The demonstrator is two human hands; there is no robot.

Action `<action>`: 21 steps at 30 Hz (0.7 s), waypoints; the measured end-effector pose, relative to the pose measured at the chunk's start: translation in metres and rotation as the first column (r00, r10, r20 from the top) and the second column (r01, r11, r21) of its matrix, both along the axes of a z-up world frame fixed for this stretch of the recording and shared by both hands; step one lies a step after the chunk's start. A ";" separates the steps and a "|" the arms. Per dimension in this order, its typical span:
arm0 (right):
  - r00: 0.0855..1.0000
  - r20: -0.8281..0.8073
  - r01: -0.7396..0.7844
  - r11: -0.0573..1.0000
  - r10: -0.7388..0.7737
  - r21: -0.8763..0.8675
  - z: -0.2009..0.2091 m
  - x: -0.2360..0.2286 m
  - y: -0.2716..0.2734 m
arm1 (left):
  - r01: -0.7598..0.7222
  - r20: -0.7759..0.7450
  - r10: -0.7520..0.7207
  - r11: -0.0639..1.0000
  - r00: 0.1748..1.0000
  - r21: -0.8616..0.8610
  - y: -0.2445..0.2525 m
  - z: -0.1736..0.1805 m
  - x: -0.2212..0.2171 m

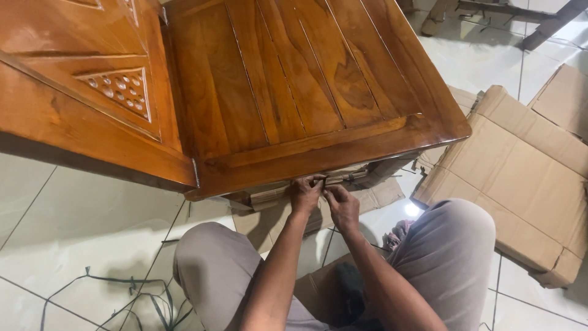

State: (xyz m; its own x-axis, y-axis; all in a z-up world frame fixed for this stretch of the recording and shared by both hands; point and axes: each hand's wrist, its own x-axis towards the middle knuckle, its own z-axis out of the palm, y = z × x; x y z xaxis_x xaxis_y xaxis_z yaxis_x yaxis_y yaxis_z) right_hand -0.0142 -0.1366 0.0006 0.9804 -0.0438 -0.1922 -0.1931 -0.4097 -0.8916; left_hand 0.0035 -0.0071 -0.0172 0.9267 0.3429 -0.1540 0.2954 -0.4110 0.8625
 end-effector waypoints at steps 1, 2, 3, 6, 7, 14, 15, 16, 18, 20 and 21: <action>0.995 0.092 -0.027 0.999 0.030 -0.031 0.000 0.001 -0.001 | -0.001 -0.007 0.001 1.000 1.000 0.020 0.000 -0.002 0.000; 0.981 0.182 -0.052 0.997 0.063 -0.064 0.000 0.002 -0.001 | -0.001 -0.013 0.002 0.999 1.000 0.040 -0.001 -0.005 0.000; 0.982 0.179 -0.052 0.997 0.063 -0.063 0.005 0.001 0.001 | -0.001 -0.016 0.002 0.999 1.000 0.041 0.000 -0.007 0.000; 0.934 0.333 -0.087 0.986 0.131 -0.143 0.011 0.003 0.002 | -0.004 0.028 0.002 0.999 1.000 0.048 0.001 -0.010 0.001; 0.898 0.405 -0.088 0.972 0.172 -0.217 0.005 0.004 -0.001 | 0.011 0.047 -0.013 0.999 0.999 0.037 0.001 -0.008 0.000; 0.628 0.631 0.007 0.807 0.456 -0.591 -0.001 0.010 0.000 | 0.131 0.070 -0.145 0.976 0.987 0.175 0.004 -0.004 0.001; 0.629 0.630 0.008 0.807 0.456 -0.591 0.009 0.009 0.002 | 0.132 0.070 -0.146 0.976 0.987 0.174 0.002 -0.020 0.004; 0.599 0.651 0.028 0.800 0.467 -0.600 0.018 0.008 0.004 | 0.116 0.094 -0.157 0.932 0.983 0.344 0.000 -0.036 0.007; 0.570 0.668 0.048 0.793 0.478 -0.608 0.027 0.007 0.005 | 0.092 0.115 -0.172 0.860 0.978 0.502 -0.002 -0.042 0.007; 0.585 0.682 0.006 0.839 0.438 -0.544 0.023 0.007 0.004 | 0.058 0.206 -0.243 0.768 0.948 0.637 0.000 -0.021 0.000; 0.585 0.682 0.005 0.839 0.440 -0.544 0.019 0.008 0.002 | 0.057 0.206 -0.241 0.769 0.948 0.637 0.000 -0.021 -0.001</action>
State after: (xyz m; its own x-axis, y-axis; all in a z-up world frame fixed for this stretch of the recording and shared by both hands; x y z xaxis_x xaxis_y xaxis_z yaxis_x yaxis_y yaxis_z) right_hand -0.0066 -0.1343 0.0194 0.7289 0.3324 0.5986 0.6086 -0.7150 -0.3440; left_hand 0.0021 -0.0072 -0.0380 0.9464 0.1310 0.2954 -0.0128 -0.8982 0.4394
